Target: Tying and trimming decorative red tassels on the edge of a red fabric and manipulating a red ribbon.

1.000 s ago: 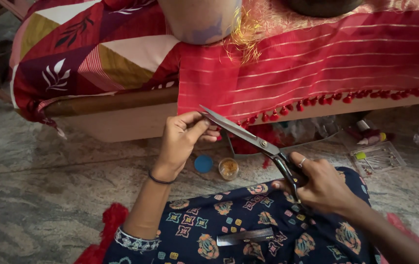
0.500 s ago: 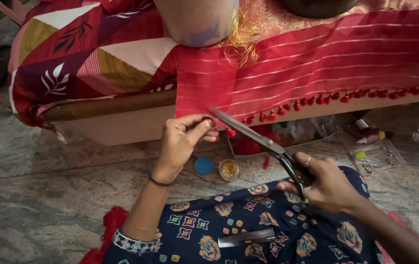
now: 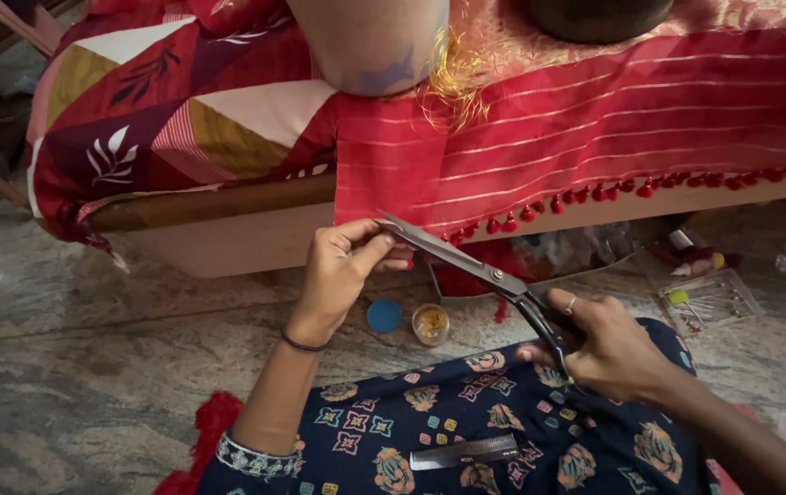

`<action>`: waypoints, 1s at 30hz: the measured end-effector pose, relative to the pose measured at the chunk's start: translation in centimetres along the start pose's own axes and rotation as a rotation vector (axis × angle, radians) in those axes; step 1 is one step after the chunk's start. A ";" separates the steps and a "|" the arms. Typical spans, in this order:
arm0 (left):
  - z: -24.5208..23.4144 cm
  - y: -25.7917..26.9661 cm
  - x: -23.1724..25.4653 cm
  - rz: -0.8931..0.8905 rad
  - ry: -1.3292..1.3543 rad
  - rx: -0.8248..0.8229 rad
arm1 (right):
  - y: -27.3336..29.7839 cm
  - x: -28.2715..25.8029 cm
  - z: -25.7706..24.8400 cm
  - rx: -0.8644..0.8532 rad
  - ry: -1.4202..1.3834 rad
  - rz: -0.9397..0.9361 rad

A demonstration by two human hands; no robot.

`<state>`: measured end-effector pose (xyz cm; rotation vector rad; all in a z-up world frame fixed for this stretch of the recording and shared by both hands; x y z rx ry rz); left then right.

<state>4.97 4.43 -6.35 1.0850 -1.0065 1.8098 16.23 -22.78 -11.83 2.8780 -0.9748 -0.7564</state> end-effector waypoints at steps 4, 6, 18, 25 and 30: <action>-0.3 0.0 -0.4 -0.009 0.012 0.000 | 0.0 -0.6 -0.3 -0.035 -0.013 0.037; -0.5 0.0 -0.6 -0.006 0.017 0.000 | -0.1 -0.5 -0.1 -0.040 -0.011 0.048; -7.2 -1.3 -9.3 -0.268 -1.100 0.041 | 0.6 5.1 4.2 0.003 -0.121 0.042; -8.7 -3.9 -12.4 -0.194 0.239 0.170 | 5.6 10.1 14.4 -0.545 -0.216 0.065; -7.5 -4.7 -12.2 -0.067 0.495 0.140 | 9.5 12.6 21.4 -0.721 -0.075 -0.064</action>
Point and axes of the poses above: each hand's wrist, its own y-axis away from the middle knuckle, its own z-axis out of the palm, x = y × z, the point moved 7 cm from there along -y, towards the middle knuckle, and after that the axes turned 13 degrees about y, right-handed, at the moved point
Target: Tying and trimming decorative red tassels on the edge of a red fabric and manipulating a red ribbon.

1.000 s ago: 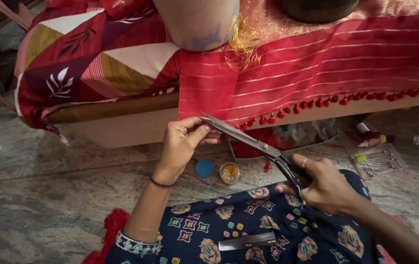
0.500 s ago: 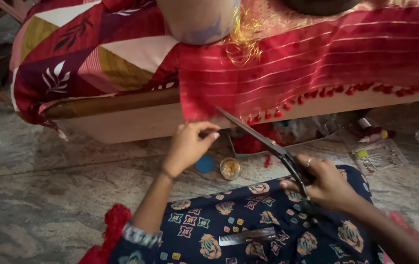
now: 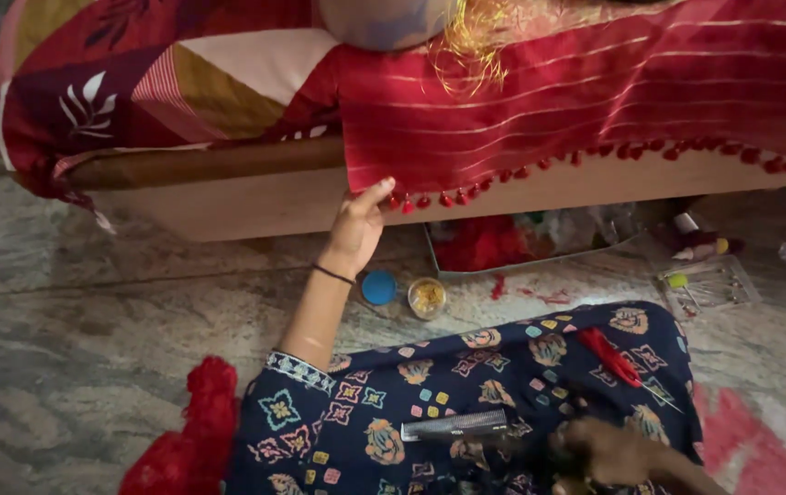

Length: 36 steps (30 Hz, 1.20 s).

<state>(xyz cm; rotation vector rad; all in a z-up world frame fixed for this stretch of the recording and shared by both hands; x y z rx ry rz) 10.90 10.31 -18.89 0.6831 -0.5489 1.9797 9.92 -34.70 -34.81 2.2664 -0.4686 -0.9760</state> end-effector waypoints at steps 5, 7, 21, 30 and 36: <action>0.0 1.8 1.1 0.027 -0.034 -0.059 | -2.3 8.8 7.9 -0.131 -0.117 0.022; -1.0 2.2 1.2 0.005 -0.124 -0.010 | -0.4 4.4 5.3 -0.195 -0.089 0.009; 0.9 4.8 3.2 -0.040 -0.456 0.072 | -5.5 -13.6 -8.1 0.207 0.512 -0.111; 0.1 4.6 3.1 -0.059 -0.341 0.160 | -9.8 -21.6 -24.5 0.934 -1.012 -0.427; 0.3 5.2 2.6 -0.029 -0.202 0.144 | -11.7 -22.4 -24.8 0.711 -1.309 -0.525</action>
Point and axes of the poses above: each hand's wrist, its own y-axis away from the middle knuckle, its own z-axis out of the palm, x = y × z, the point moved 7 cm from there along -y, towards the middle knuckle, and after that the axes turned 13 degrees about y, right-handed, at the moved point
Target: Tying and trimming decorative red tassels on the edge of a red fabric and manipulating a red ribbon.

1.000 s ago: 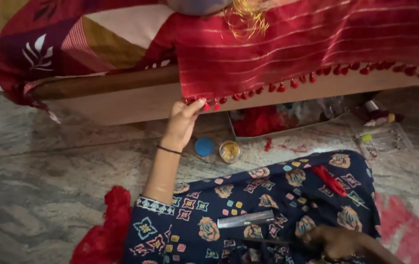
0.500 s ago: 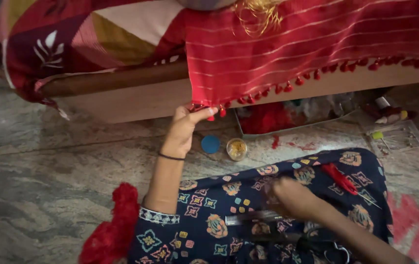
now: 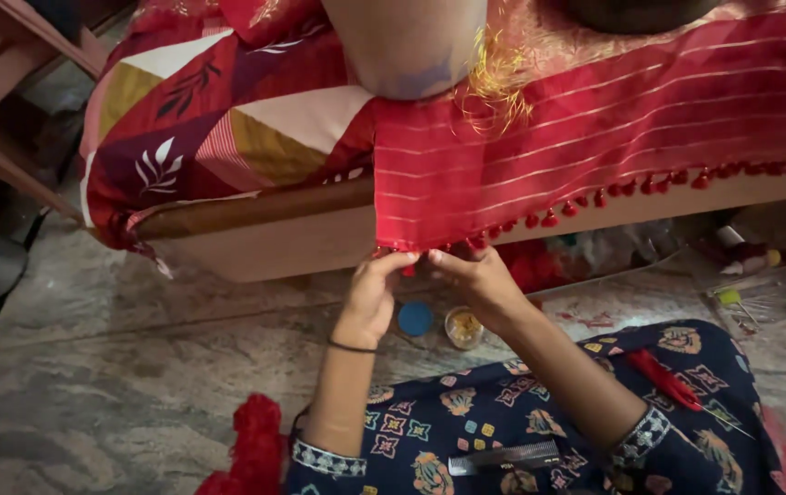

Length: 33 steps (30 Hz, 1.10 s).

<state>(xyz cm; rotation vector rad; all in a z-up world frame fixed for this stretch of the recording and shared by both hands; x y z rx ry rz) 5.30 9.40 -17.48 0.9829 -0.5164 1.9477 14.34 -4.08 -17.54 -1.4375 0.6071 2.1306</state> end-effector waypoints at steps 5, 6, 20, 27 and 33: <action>3.8 1.4 0.6 -0.097 0.362 -0.066 | 0.6 2.0 0.0 -0.115 0.020 0.065; 2.9 0.9 -0.4 -0.097 0.359 -0.065 | 0.5 2.4 -0.9 -0.116 0.018 0.065; 3.3 0.7 -0.6 -0.087 0.113 -0.087 | 0.4 -0.9 -5.6 -0.075 -0.479 0.007; 3.5 0.6 -1.0 -0.064 0.118 -0.062 | 1.5 -2.9 -4.4 -0.084 -0.440 -0.019; 3.5 1.0 -1.2 -0.104 0.055 0.003 | 1.7 -2.6 -4.7 -0.060 -0.439 -0.033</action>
Point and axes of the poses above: each hand's wrist, its own y-axis away from the middle knuckle, its own z-axis out of the palm, x = y × z, the point moved 7 cm from there along -y, towards the middle knuckle, and after that the axes turned 13 degrees about y, right-handed, at the moved point
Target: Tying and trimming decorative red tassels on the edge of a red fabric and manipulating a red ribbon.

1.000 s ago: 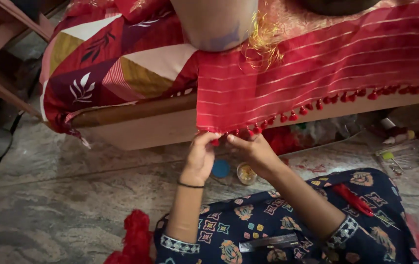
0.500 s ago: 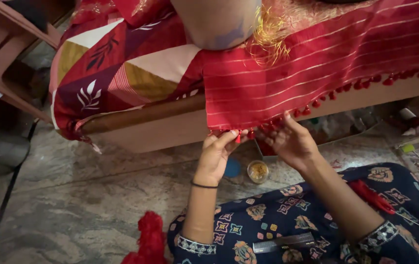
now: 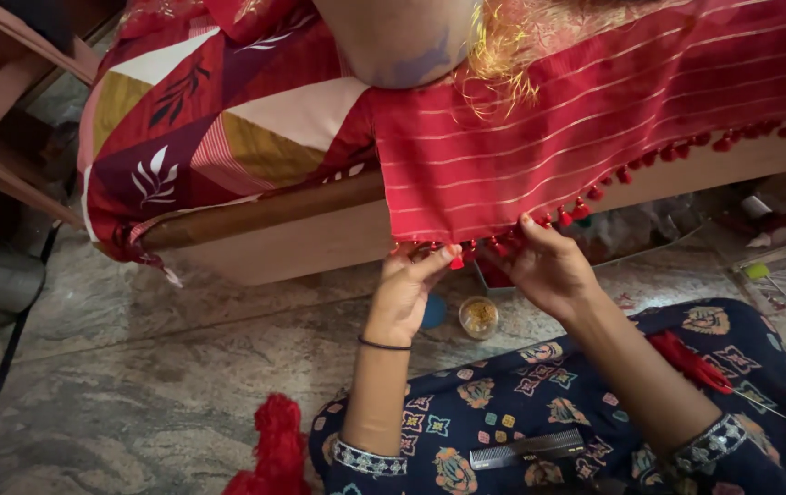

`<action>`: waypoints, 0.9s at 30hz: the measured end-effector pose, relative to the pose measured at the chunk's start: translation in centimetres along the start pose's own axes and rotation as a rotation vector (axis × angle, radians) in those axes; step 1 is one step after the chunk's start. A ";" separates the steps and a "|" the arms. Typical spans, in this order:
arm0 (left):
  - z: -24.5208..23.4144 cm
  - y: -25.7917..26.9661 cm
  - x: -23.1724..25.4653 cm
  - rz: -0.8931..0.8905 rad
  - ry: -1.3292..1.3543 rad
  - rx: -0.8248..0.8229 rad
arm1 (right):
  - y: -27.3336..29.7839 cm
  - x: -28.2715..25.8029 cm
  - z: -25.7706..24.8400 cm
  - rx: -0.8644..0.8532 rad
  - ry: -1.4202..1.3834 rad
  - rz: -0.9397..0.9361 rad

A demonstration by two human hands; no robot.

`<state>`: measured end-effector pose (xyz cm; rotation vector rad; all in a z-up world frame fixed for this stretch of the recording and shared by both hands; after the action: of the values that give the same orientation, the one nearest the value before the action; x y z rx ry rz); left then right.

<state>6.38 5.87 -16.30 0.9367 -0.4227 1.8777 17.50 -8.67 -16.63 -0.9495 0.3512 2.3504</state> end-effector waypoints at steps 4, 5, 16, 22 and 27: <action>0.2 0.2 -0.1 0.010 0.082 -0.036 | -0.1 1.7 -2.7 0.006 0.024 0.026; 0.0 0.1 -0.3 0.012 0.117 -0.040 | -0.1 2.5 -3.6 0.001 0.055 0.046; -1.3 -2.3 0.0 -0.071 0.062 -0.090 | 19.8 9.4 -14.9 -1.134 2.052 0.517; 1.0 -2.6 1.2 -0.055 0.022 -0.081 | 29.1 15.0 -28.4 -1.093 2.155 -0.155; 1.2 -2.1 1.3 -0.052 -0.126 -0.057 | 27.9 11.2 -23.1 -1.072 2.140 0.347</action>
<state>8.36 6.88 -14.80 1.0215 -0.5204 1.7569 6.96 -36.48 -40.24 -3.6673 -0.1272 0.4231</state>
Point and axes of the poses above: each hand's wrist, its own y-axis away from the middle knuckle, its own z-axis out of the palm, x = y × z, the point moved 7 cm from there along -y, towards the middle knuckle, and after that the axes turned 13 degrees about y, right-handed, at the moved point
